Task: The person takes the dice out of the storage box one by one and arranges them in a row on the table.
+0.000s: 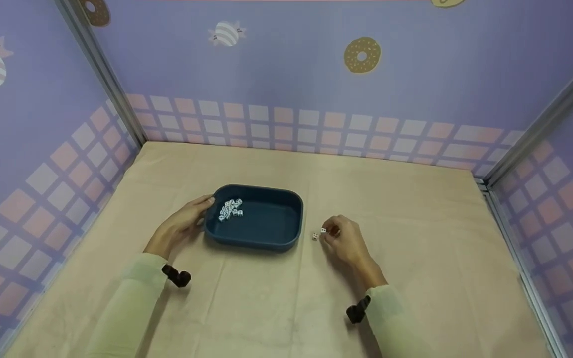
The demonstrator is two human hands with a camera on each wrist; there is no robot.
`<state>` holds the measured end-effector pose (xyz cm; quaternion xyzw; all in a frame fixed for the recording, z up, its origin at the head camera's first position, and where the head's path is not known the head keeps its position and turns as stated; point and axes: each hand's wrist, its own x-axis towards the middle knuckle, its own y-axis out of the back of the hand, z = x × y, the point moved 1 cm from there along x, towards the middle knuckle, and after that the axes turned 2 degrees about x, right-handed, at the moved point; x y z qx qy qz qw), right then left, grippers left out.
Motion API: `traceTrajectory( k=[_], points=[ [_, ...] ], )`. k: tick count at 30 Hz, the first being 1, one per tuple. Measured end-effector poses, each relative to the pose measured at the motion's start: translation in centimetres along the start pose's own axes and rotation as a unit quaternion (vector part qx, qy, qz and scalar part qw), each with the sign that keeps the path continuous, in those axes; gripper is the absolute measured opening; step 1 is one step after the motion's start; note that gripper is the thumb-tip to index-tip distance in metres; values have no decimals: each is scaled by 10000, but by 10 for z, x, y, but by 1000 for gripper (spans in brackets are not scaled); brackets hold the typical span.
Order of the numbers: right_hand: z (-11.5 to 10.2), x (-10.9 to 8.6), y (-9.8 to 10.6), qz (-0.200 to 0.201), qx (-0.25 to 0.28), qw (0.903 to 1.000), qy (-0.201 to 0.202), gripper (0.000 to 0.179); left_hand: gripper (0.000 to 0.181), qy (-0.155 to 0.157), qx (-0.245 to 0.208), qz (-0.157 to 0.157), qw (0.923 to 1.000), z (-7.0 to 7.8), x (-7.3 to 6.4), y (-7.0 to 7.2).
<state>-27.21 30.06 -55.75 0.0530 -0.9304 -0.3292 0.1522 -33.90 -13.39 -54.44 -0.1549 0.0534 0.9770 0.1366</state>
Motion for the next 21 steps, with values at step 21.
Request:
traceTrajectory(
  k=[21],
  points=[
    [10,-2,-14,-309,27,9990,-318,15,54,-50,-37,6,10000,0,-2,1]
  ],
)
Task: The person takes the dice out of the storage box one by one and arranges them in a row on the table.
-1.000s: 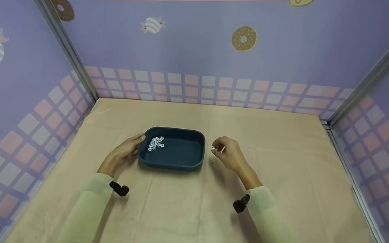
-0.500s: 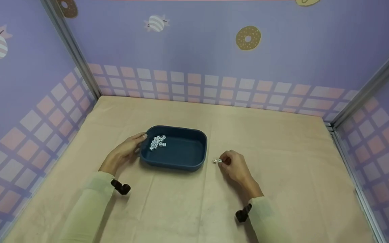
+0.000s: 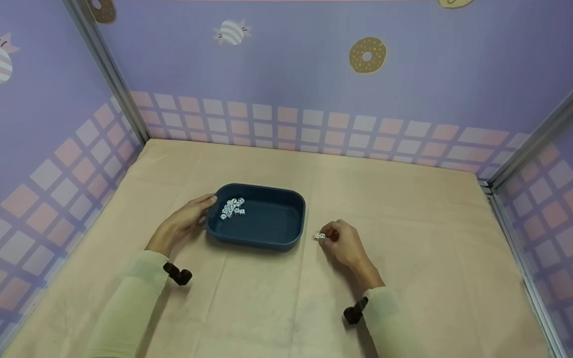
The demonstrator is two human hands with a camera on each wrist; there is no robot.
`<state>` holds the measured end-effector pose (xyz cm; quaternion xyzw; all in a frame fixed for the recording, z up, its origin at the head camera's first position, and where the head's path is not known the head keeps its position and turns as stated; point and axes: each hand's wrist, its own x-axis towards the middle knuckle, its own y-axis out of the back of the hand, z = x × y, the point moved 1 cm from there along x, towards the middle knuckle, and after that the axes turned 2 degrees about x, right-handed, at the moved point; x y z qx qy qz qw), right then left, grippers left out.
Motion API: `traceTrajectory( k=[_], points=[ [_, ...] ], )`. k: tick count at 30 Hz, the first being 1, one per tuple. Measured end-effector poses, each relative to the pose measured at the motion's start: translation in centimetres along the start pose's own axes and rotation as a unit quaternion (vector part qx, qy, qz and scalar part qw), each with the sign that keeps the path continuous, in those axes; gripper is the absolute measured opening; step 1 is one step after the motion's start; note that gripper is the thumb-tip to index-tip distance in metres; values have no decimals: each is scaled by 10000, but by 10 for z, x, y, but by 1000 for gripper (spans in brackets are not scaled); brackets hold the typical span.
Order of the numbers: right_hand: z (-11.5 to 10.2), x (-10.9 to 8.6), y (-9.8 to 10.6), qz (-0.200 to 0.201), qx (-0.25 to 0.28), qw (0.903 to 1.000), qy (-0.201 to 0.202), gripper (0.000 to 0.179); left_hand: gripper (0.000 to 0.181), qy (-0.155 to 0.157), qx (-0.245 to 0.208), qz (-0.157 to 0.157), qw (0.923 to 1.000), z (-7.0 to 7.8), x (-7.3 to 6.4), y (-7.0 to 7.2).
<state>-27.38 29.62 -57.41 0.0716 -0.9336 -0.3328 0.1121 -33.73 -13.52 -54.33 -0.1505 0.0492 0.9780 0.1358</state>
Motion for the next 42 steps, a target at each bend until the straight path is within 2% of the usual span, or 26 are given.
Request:
traceTrajectory(
  k=[4,15,23,30,35,42],
  points=[
    [0,2,-2,-83,30,9999,-56,16,51,-17,-202,-30,9998,-2,0,0],
    [1,6,-3,-70,-25,9999,113,10,51,-45,-18,21,10000,-1,1,-1],
    [5,3,-3,-60,130,9999,-46,13,53,-22,69,79,9999,0,1,-2],
    [3,5,-7,-204,247,9991,-293,13,53,-45,159,65,9998,-2,-1,4],
    [2,6,-8,-306,314,9986,-292,13,54,-83,215,71,9997,-1,-1,6],
    [3,3,-5,-222,287,9988,-323,13,53,-44,229,11,9997,1,0,3]
  ],
)
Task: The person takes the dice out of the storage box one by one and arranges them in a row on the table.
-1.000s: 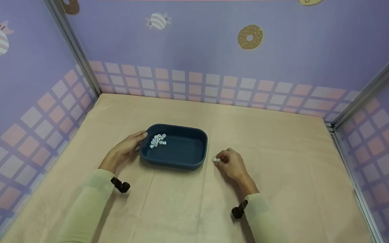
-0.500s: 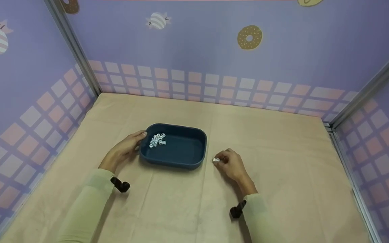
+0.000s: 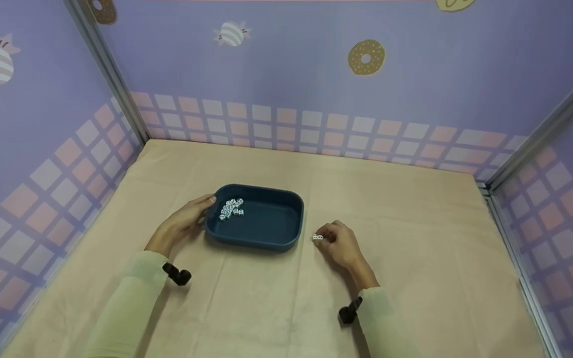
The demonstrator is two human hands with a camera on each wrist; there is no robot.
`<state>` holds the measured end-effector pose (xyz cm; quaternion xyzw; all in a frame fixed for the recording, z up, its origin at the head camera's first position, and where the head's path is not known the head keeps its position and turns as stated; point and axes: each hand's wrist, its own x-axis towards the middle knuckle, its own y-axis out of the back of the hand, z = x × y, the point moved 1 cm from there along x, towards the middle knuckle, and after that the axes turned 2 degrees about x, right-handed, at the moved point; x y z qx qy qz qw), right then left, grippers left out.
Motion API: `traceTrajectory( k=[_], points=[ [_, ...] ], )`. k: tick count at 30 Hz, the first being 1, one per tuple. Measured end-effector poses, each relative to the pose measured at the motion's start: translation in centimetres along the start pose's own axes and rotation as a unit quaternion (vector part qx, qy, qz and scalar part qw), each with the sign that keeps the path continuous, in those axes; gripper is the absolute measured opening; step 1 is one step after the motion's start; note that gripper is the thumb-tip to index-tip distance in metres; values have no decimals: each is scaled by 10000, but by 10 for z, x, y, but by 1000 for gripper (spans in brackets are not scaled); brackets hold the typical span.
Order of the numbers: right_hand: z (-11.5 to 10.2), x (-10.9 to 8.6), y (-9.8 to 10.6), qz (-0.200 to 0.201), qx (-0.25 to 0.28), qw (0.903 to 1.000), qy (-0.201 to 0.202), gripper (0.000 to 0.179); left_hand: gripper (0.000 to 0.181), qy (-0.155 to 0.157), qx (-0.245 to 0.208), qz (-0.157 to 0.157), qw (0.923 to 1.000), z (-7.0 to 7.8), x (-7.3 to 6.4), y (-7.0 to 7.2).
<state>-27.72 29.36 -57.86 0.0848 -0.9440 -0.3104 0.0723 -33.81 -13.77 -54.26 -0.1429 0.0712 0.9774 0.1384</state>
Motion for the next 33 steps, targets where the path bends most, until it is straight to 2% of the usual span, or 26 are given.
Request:
traceTrajectory(
  k=[4,11,16,19,23,28,30,33],
  points=[
    [1,0,-2,-18,29,10000,53,14,52,-5,-4,96,10000,-2,0,1],
    [2,2,-7,70,32,9997,216,18,56,-15,134,35,9999,-1,0,4],
    [-5,3,-5,-30,147,9998,145,36,54,-58,186,113,9997,3,0,6],
    [-12,3,5,131,207,9997,75,45,56,-96,299,118,9994,5,2,3],
    [-30,5,11,715,415,9964,188,39,57,-35,432,114,9990,3,3,0],
    [-76,22,-4,1457,882,9809,940,22,60,-1,432,102,9990,-1,4,-2],
    [-94,31,-17,1433,1067,9762,1233,20,61,26,382,102,9992,-1,4,-2],
    [-110,44,-41,1160,1222,9755,1417,22,60,77,365,102,9993,0,4,-4]
  ],
)
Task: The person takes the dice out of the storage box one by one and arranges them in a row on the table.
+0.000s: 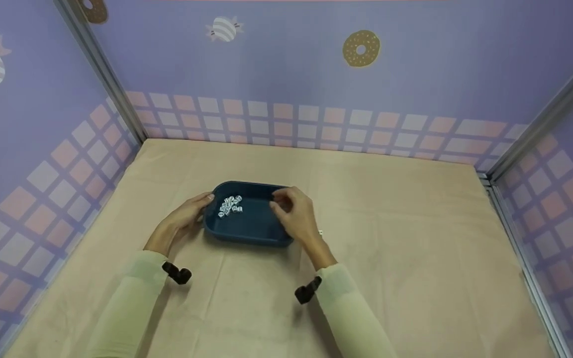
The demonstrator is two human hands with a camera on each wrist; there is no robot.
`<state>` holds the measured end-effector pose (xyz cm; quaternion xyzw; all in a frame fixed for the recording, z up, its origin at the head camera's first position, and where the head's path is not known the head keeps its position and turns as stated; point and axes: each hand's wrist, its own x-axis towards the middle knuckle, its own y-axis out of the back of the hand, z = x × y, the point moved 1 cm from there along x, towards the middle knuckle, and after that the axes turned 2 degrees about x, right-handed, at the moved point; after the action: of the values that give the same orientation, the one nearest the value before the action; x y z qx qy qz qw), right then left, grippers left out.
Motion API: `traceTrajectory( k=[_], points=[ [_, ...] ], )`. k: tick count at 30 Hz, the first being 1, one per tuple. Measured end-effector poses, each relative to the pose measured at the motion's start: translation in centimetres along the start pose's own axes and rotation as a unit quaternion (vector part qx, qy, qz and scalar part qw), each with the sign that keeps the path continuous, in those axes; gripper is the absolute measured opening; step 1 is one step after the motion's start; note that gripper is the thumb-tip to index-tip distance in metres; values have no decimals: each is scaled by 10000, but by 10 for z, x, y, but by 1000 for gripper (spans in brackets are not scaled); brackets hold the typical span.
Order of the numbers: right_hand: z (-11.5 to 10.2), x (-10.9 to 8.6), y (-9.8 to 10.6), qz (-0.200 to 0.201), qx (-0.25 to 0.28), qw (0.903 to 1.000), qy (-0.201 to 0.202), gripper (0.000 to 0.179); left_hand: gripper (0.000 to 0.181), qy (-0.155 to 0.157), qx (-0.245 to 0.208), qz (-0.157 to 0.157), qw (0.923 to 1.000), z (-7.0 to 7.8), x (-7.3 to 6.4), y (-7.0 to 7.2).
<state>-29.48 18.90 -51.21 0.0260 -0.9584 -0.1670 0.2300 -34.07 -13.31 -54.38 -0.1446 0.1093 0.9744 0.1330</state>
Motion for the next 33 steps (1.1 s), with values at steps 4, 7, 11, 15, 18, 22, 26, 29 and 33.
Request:
traceTrajectory(
  k=[4,7,11,15,18,22,26,29,33],
  points=[
    [-4,13,-34,-439,-67,9989,-129,28,58,-33,50,45,10000,2,0,0],
    [0,22,-51,-600,-196,9973,-367,28,59,-51,126,32,9999,2,2,-2],
    [8,33,-67,-804,-442,9930,-744,26,58,-25,-16,-20,10000,1,3,-3],
    [15,41,-81,-987,-504,9893,-954,26,57,-20,-210,-20,9998,-1,2,0],
    [19,43,-89,-1061,-528,9885,-943,25,57,-19,-241,-40,9997,-2,0,1],
    [23,43,-97,-1247,-844,9851,-830,25,57,-10,-249,-26,9997,-2,-2,0],
    [25,42,-101,-1667,-1250,9751,-764,30,56,-48,-267,36,9996,-2,-2,0],
    [26,42,-103,-1937,-1497,9671,-695,33,56,-39,-230,69,9997,-3,-2,0],
    [28,41,-105,-2088,-1724,9609,-578,28,57,-37,-250,65,9997,-2,-3,-1]
  ],
)
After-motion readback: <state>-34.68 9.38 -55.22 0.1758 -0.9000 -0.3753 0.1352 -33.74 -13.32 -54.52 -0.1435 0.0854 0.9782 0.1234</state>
